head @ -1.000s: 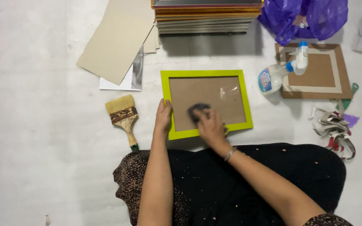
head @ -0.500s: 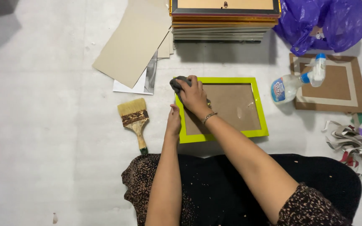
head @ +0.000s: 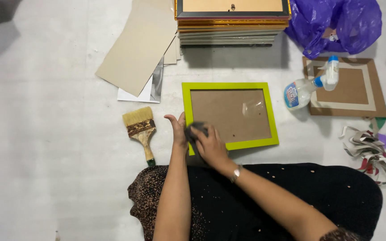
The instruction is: Cleaning a picture frame using a brush, spray cleaner, and a cloth
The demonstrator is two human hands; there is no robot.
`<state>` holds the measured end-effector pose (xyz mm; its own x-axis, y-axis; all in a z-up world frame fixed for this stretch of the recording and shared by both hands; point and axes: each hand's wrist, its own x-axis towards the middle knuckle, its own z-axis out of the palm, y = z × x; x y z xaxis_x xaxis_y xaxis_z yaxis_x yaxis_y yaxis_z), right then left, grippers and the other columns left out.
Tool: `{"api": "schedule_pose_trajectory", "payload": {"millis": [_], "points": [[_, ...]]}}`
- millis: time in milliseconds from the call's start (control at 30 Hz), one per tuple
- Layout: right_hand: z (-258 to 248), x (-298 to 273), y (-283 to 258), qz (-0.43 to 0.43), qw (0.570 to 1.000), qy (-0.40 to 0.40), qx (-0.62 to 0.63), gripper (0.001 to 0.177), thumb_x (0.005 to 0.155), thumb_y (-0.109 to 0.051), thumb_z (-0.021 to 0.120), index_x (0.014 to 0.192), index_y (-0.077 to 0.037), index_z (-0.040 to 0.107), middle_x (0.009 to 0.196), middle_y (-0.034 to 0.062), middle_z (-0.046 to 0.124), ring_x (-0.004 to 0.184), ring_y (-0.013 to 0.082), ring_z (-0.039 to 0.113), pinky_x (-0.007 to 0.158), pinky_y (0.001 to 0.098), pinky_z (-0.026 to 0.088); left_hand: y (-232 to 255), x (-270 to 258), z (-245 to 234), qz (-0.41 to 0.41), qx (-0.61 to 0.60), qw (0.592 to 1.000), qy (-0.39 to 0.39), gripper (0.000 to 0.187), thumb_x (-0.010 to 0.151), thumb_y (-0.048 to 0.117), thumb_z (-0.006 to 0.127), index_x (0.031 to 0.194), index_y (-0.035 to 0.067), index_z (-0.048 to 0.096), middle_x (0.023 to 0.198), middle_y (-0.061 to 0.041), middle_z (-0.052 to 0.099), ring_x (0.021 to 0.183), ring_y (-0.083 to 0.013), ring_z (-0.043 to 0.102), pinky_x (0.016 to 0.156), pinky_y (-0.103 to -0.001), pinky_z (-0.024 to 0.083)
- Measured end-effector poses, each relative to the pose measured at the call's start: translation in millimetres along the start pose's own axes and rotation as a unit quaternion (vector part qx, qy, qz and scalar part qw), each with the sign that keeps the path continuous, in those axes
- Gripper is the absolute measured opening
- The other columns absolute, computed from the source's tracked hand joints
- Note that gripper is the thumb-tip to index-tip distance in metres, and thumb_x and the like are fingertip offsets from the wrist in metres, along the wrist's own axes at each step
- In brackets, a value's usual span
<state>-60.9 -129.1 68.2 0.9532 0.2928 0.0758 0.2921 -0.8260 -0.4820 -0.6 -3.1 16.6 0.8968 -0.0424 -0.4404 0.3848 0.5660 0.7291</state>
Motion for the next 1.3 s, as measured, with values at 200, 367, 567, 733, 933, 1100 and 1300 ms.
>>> {"api": "schedule_pose_trajectory", "payload": {"millis": [200, 367, 567, 733, 933, 1100, 1300], "points": [[29, 122, 36, -0.001, 0.995, 0.091, -0.029, 0.048, 0.094, -0.018, 0.063, 0.141, -0.024, 0.056, 0.130, 0.0180, 0.045, 0.111, 0.0459, 0.057, 0.079, 0.0574, 0.058, -20, 17, -11, 0.004, 0.041, 0.999, -0.007, 0.087, 0.086, 0.077, 0.039, 0.143, 0.013, 0.053, 0.127, -0.014, 0.068, 0.114, -0.0292, 0.067, 0.102, -0.046, 0.053], [9, 150, 100, -0.034, 0.984, 0.120, -0.124, 0.046, 0.096, -0.024, 0.062, 0.139, -0.037, 0.056, 0.129, 0.0126, 0.048, 0.102, 0.0415, 0.062, 0.071, 0.0553, 0.061, -3, 2, 6, 0.015, 0.172, 0.985, 0.008, 0.057, 0.094, 0.025, 0.075, 0.142, 0.005, 0.051, 0.129, -0.018, 0.065, 0.120, -0.0298, 0.058, 0.106, -0.050, 0.049], [-47, 87, 224, 0.157, 0.973, 0.123, -0.119, 0.032, 0.098, -0.018, 0.064, 0.130, -0.020, 0.067, 0.123, 0.0242, 0.056, 0.106, 0.0499, 0.063, 0.081, 0.0565, 0.058, 4, 0, 8, -0.008, 0.144, 0.989, 0.022, 0.060, 0.094, 0.012, 0.071, 0.149, 0.005, 0.047, 0.140, -0.025, 0.057, 0.132, -0.0431, 0.053, 0.112, -0.055, 0.044], [-42, 28, 270, 0.256, 0.945, 0.104, -0.177, 0.041, 0.103, -0.033, 0.060, 0.142, -0.023, 0.052, 0.132, 0.0176, 0.044, 0.111, 0.0480, 0.056, 0.081, 0.0581, 0.060, 1, -1, 13, -0.006, 0.155, 0.987, 0.028, 0.061, 0.096, 0.013, 0.069, 0.151, 0.005, 0.044, 0.146, -0.024, 0.054, 0.137, -0.0420, 0.048, 0.114, -0.056, 0.041], [-19, -41, 240, 0.304, 0.929, 0.014, -0.212, 0.051, 0.103, -0.030, 0.053, 0.150, -0.013, 0.040, 0.137, 0.0262, 0.038, 0.108, 0.0503, 0.054, 0.070, 0.0615, 0.062, 8, -16, 23, -0.003, 0.151, 0.987, 0.058, 0.064, 0.098, 0.014, 0.067, 0.153, -0.002, 0.038, 0.150, -0.029, 0.047, 0.140, -0.0431, 0.044, 0.117, -0.055, 0.039], [-3, -63, 172, 0.180, 0.945, 0.006, -0.271, 0.043, 0.099, -0.025, 0.057, 0.137, -0.005, 0.050, 0.118, 0.0288, 0.051, 0.101, 0.0526, 0.063, 0.073, 0.0528, 0.060, -25, 4, -4, 0.009, 0.162, 0.985, 0.060, 0.054, 0.101, 0.021, 0.064, 0.150, 0.006, 0.047, 0.142, -0.019, 0.056, 0.137, -0.0344, 0.048, 0.117, -0.053, 0.038], [-3, -45, 4, 0.076, 0.993, -0.029, -0.082, 0.045, 0.099, -0.035, 0.056, 0.138, -0.014, 0.054, 0.127, 0.0325, 0.051, 0.110, 0.0568, 0.060, 0.076, 0.0589, 0.058, -26, -7, -13, 0.037, 0.209, 0.974, 0.083, 0.037, 0.106, 0.037, 0.057, 0.133, 0.011, 0.058, 0.116, -0.009, 0.056, 0.115, -0.0249, 0.050, 0.101, -0.043, 0.040]]}}
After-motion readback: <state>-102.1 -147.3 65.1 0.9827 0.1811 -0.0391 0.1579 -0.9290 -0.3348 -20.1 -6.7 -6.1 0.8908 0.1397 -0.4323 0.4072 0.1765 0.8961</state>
